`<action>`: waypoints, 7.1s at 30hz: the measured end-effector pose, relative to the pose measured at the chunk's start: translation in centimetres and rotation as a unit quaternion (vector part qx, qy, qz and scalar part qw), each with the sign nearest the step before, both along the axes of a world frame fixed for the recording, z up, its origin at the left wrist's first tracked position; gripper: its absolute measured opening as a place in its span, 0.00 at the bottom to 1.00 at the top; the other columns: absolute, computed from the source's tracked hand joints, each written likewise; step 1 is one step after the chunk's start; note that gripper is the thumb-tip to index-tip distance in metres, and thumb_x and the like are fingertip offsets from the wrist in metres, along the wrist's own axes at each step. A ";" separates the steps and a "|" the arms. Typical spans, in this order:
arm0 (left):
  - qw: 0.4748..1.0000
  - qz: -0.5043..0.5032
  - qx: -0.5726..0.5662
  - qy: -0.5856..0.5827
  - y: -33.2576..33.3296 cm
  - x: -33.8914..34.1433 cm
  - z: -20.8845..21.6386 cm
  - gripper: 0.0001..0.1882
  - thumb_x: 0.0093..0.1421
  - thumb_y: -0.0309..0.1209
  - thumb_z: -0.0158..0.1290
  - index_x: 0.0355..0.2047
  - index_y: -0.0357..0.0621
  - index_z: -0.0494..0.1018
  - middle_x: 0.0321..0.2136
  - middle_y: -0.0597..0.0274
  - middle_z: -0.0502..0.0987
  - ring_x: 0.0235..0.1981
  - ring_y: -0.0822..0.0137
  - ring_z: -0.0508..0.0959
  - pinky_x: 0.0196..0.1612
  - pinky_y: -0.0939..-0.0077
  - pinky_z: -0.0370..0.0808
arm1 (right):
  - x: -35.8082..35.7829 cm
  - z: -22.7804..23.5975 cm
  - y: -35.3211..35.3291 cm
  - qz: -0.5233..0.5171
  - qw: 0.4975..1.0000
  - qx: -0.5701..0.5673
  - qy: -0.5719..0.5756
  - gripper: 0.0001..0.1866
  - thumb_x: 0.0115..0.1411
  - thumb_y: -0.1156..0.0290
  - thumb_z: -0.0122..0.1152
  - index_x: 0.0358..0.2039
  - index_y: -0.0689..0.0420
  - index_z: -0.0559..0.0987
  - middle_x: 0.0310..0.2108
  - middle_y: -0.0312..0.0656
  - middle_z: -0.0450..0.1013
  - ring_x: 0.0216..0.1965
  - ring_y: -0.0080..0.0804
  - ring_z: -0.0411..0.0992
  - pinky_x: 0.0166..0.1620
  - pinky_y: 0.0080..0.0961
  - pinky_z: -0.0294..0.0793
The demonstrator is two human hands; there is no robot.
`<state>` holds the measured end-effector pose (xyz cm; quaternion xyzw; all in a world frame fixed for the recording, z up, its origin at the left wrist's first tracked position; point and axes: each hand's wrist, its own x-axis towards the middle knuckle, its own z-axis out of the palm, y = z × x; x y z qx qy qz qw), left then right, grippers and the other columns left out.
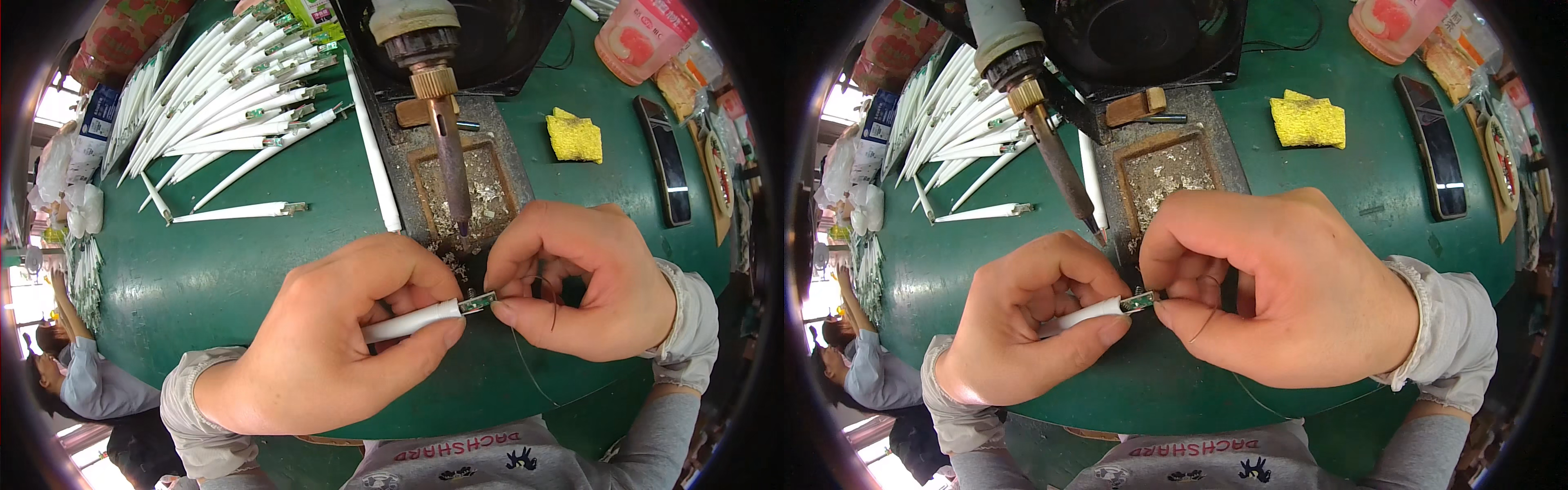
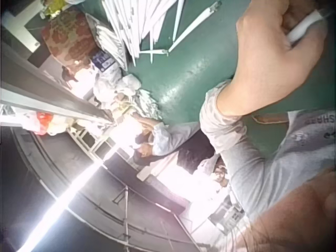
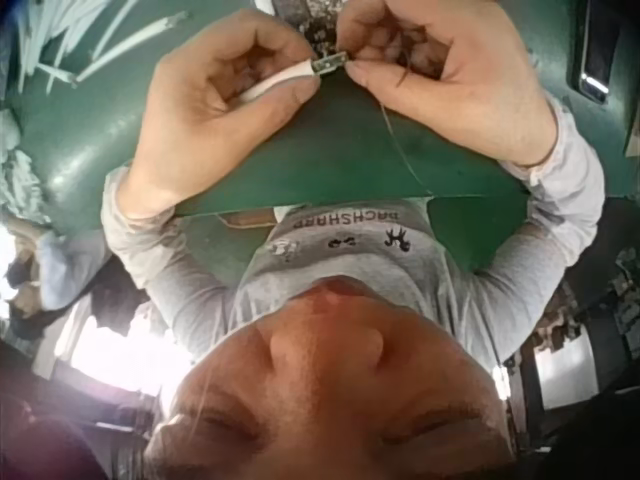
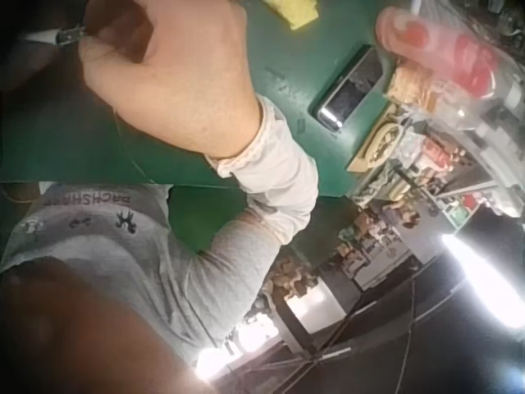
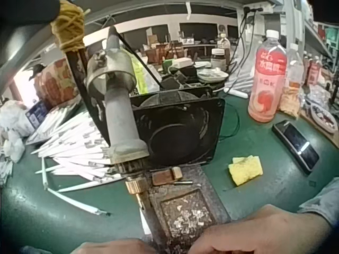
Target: The person solders small electrical components onto the ends of white tubes on an assembly line using a soldering iron and solder wire.
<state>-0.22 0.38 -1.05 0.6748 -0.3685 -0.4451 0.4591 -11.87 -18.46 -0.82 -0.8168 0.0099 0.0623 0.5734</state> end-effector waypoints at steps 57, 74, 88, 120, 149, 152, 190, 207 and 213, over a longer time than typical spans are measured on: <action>0.977 0.130 -0.003 0.168 -1.6 0.9 0.3 0.06 0.53 0.24 0.51 0.29 0.36 0.66 0.21 0.60 0.71 0.15 0.79 0.68 0.15 0.90 0.60 | 0.5 -0.3 -0.3 -0.023 0.999 0.025 -0.040 0.06 0.56 0.77 0.51 0.32 0.63 0.65 0.22 0.38 0.67 0.16 0.18 0.66 0.17 0.11 0.61; 0.977 0.130 -0.028 0.166 -1.5 1.0 0.4 0.06 0.52 0.23 0.52 0.30 0.37 0.66 0.21 0.62 0.71 0.15 0.81 0.67 0.14 0.91 0.59 | 0.7 -1.0 -0.4 -0.029 0.995 0.043 -0.085 0.08 0.57 0.74 0.51 0.31 0.63 0.64 0.21 0.39 0.66 0.17 0.18 0.66 0.19 0.11 0.62; 0.963 0.126 0.018 0.237 -1.5 1.1 0.2 0.04 0.54 0.23 0.50 0.30 0.37 0.66 0.19 0.62 0.70 0.13 0.80 0.65 0.13 0.89 0.58 | 0.6 -1.5 0.0 -0.014 0.941 -0.208 -0.267 0.11 0.42 0.82 0.64 0.28 0.60 0.73 0.24 0.40 0.68 0.21 0.25 0.66 0.23 0.19 0.63; 0.965 0.083 0.079 0.235 -1.1 1.2 0.1 0.08 0.54 0.22 0.53 0.34 0.32 0.68 0.26 0.60 0.74 0.23 0.75 0.74 0.21 0.87 0.70 | 0.7 -3.1 -0.4 0.032 0.890 -0.237 -0.388 0.13 0.41 0.80 0.65 0.30 0.60 0.74 0.27 0.39 0.65 0.23 0.30 0.64 0.25 0.24 0.63; 0.994 0.030 0.028 0.097 -0.8 0.5 -0.8 0.06 0.53 0.18 0.52 0.31 0.34 0.67 0.29 0.61 0.72 0.29 0.78 0.70 0.33 0.85 0.66 | 1.0 -1.4 0.1 0.040 0.966 -0.159 -0.198 0.09 0.46 0.78 0.63 0.28 0.61 0.72 0.26 0.40 0.68 0.23 0.25 0.68 0.24 0.18 0.66; 0.991 0.067 0.017 0.113 -0.8 0.4 -0.5 0.06 0.52 0.18 0.53 0.30 0.34 0.67 0.27 0.61 0.72 0.26 0.79 0.70 0.29 0.86 0.66 | 1.2 -0.4 -0.5 -0.009 0.996 -0.063 -0.070 0.08 0.47 0.78 0.63 0.27 0.60 0.72 0.26 0.39 0.70 0.26 0.22 0.71 0.24 0.14 0.67; 0.994 0.062 -0.094 0.010 -0.8 1.0 0.0 0.06 0.50 0.20 0.53 0.28 0.34 0.67 0.28 0.59 0.70 0.29 0.75 0.69 0.33 0.83 0.64 | 0.7 -1.3 -0.3 -0.003 0.982 -0.069 -0.177 0.10 0.56 0.76 0.52 0.31 0.61 0.60 0.19 0.39 0.63 0.17 0.20 0.66 0.22 0.14 0.64; 0.998 0.041 -0.038 -0.005 -0.6 0.5 -0.2 0.06 0.51 0.19 0.52 0.30 0.33 0.67 0.30 0.59 0.70 0.29 0.77 0.70 0.32 0.86 0.65 | 0.3 -3.1 0.0 -0.076 0.989 0.077 -0.101 0.11 0.61 0.68 0.47 0.32 0.61 0.58 0.18 0.36 0.60 0.13 0.17 0.59 0.16 0.12 0.57; 0.999 0.034 -0.031 -0.015 -0.6 0.5 0.0 0.06 0.52 0.19 0.52 0.30 0.33 0.67 0.30 0.59 0.70 0.29 0.77 0.70 0.32 0.86 0.65 | 0.4 -3.1 -0.1 -0.071 0.991 0.072 -0.092 0.11 0.61 0.68 0.47 0.32 0.61 0.58 0.18 0.36 0.60 0.13 0.17 0.59 0.16 0.12 0.57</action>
